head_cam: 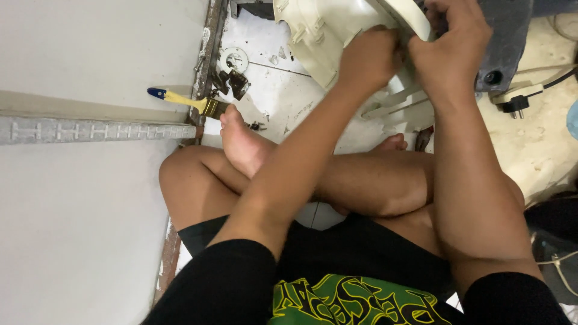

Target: Removing the heavy base weight from a fan housing using a screwdriver and manual prying.

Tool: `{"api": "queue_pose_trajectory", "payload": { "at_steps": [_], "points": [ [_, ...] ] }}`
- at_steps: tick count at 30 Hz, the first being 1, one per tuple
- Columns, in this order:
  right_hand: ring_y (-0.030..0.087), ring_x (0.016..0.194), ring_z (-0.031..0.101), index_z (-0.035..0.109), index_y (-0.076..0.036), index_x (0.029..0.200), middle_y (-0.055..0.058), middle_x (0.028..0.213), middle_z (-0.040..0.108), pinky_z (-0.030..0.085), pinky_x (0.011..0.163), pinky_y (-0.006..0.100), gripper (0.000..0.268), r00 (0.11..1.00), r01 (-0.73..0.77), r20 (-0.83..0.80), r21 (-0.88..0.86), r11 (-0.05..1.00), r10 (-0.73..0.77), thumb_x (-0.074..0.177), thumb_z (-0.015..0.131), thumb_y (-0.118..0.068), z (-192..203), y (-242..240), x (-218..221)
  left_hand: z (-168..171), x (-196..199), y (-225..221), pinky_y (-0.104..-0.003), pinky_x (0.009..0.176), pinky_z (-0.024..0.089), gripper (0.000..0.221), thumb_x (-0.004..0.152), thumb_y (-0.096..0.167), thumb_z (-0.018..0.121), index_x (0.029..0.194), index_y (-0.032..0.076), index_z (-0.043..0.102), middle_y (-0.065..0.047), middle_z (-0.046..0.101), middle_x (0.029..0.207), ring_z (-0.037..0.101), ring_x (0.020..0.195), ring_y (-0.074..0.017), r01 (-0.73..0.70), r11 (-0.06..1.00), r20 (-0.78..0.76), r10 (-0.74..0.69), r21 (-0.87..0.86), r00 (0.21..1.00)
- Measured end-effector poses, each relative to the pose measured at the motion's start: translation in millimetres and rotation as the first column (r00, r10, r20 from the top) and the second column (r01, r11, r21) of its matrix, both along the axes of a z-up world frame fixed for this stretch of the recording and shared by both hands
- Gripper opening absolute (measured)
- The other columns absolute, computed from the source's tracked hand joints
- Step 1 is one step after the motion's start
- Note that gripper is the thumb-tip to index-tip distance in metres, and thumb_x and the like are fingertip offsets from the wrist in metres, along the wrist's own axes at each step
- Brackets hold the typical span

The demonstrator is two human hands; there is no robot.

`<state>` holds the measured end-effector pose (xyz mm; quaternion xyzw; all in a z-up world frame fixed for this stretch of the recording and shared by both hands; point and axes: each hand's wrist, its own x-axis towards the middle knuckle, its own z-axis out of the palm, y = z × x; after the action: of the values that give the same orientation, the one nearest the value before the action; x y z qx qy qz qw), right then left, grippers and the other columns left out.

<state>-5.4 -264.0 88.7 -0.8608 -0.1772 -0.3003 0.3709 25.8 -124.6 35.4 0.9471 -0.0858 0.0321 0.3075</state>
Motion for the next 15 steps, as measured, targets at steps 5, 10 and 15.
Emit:
{"api": "queue_pose_trajectory", "payload": {
  "at_steps": [5,10,15],
  "points": [
    [0.03,0.092,0.065,0.072,0.011,0.116,0.02,0.108,0.068,0.055,0.082,0.037,0.04,0.999,0.014,-0.044,-0.017,1.0,-0.015,0.077,0.075,0.015,-4.1,1.0,-3.1,31.5,-15.3,98.3,-0.042,0.068,0.049,0.023,0.08,0.034,0.072,0.086,0.012,0.075,-0.005,0.069,0.087,0.063,0.079,-0.0274,0.228,0.966,-0.038,-0.225,0.123,0.974],
    [0.032,0.089,0.064,0.072,0.013,0.114,0.022,0.108,0.069,0.054,0.08,0.038,0.037,1.0,-0.018,-0.005,-0.025,1.0,0.017,0.077,0.073,0.017,-7.5,1.8,-1.5,-3.9,-24.1,223.0,-0.046,0.069,0.053,0.018,0.07,0.025,0.077,0.083,0.012,0.078,-0.01,0.073,0.08,0.066,0.074,-0.0347,0.204,0.909,-0.202,-0.137,0.364,0.97],
    [0.028,0.09,0.065,0.073,0.009,0.114,0.017,0.106,0.07,0.053,0.079,0.037,0.034,1.0,0.028,0.005,-0.063,0.998,-0.028,0.081,0.078,0.014,-15.3,-1.9,-0.4,-33.0,-23.2,241.1,-0.043,0.08,0.057,0.038,0.073,0.032,0.084,0.096,0.002,0.08,-0.013,0.076,0.09,0.071,0.083,-0.034,0.36,0.757,-0.593,0.044,0.545,0.804]
  ]
}}
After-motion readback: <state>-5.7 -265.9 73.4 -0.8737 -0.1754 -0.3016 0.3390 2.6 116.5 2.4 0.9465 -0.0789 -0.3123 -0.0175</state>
